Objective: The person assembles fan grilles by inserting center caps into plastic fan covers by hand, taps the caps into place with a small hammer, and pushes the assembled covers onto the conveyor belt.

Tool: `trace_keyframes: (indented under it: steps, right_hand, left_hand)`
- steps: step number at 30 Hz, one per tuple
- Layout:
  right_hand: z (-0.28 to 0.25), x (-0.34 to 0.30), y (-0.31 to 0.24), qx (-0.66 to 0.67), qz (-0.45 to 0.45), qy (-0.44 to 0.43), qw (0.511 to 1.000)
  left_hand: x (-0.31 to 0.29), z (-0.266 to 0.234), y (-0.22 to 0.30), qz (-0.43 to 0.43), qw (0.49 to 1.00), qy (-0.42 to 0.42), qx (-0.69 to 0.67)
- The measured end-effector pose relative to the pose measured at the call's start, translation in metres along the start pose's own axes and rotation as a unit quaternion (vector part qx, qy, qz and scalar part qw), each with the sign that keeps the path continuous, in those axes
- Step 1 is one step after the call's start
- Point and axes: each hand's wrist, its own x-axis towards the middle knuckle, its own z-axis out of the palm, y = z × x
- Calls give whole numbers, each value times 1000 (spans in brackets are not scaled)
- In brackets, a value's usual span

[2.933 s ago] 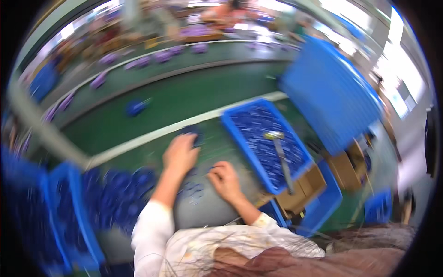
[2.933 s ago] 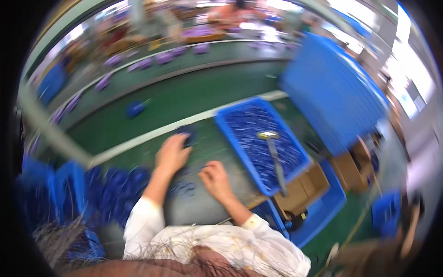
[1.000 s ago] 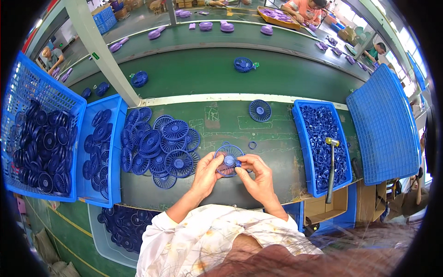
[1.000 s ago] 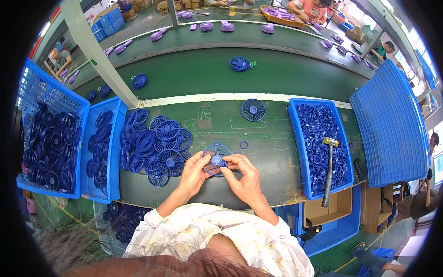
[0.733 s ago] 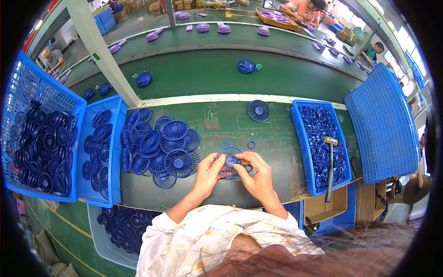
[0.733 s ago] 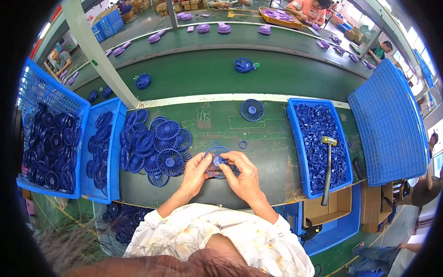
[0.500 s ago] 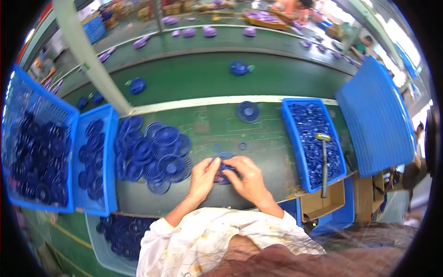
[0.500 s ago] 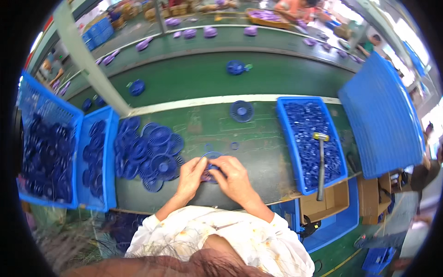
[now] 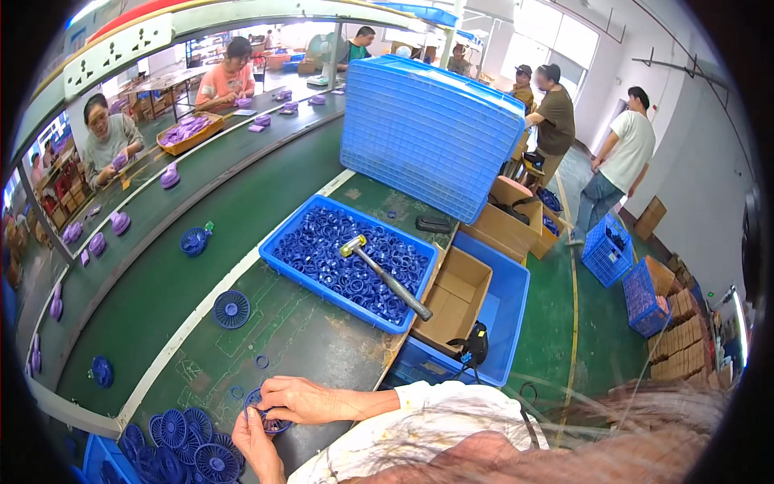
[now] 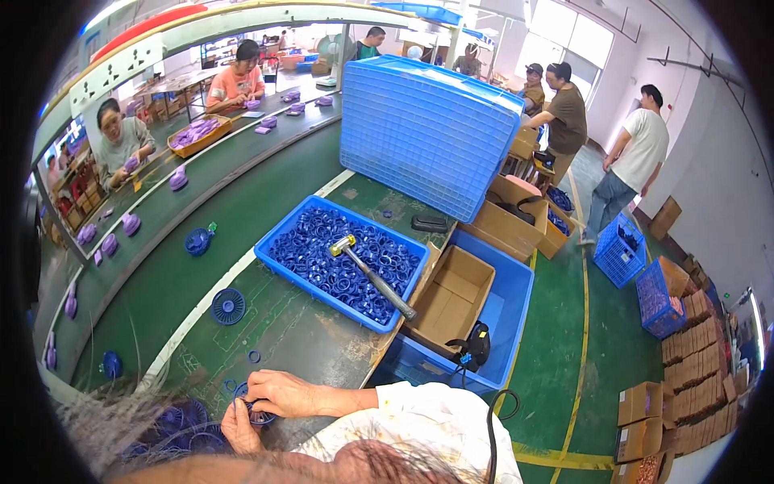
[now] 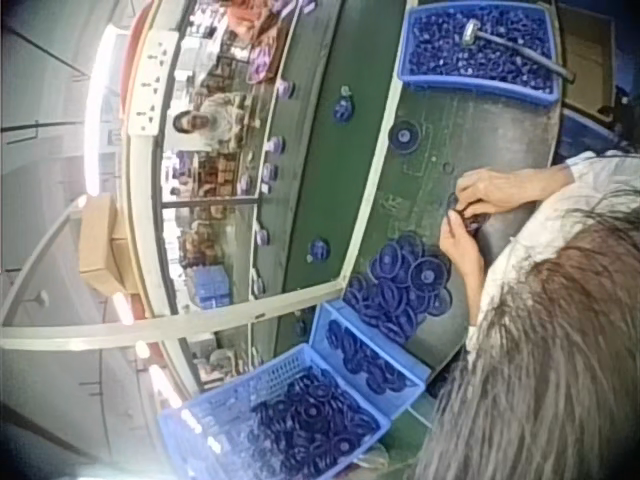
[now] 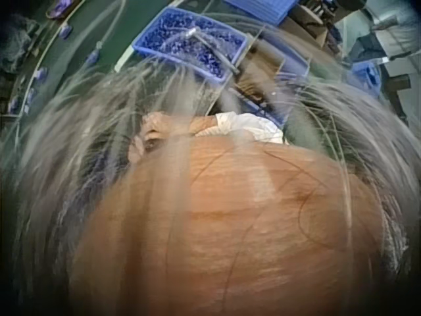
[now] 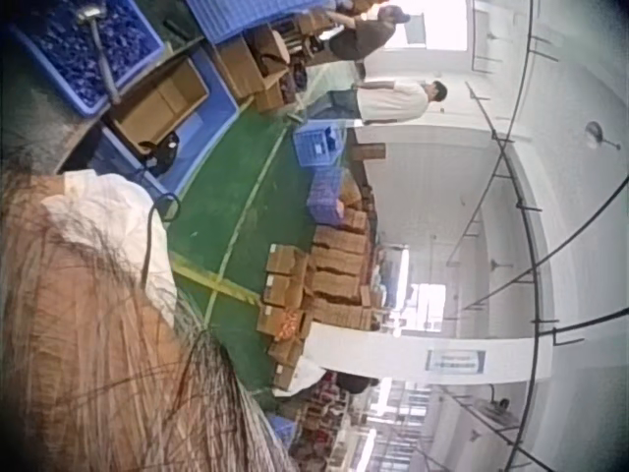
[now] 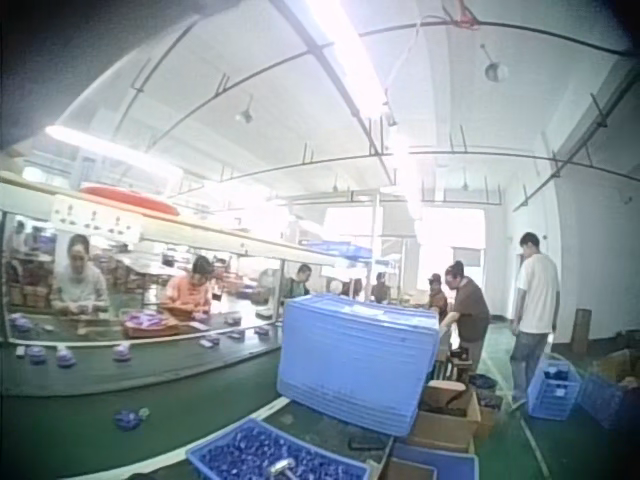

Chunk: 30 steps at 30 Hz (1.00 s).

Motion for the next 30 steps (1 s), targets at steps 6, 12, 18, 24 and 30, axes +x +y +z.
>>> trace_keyframes:
  steps: [6,12,18,24,30]
  right_hand:
    - [3,-3,10,35,-101,-14,994]
    - [-14,-4,8,1,-117,8,993]
    - [-33,-5,-5,76,51,97,991]
    - [-21,6,43,9,157,126,980]
    - [-7,21,58,-141,119,33,982]
  left_hand:
    - [-19,12,40,-60,994,13,89]
    - [-18,49,75,-104,984,-34,139]
    - [-15,57,71,-49,996,-52,62]
    - [18,33,76,160,919,169,318]
    - [72,38,65,271,733,175,599]
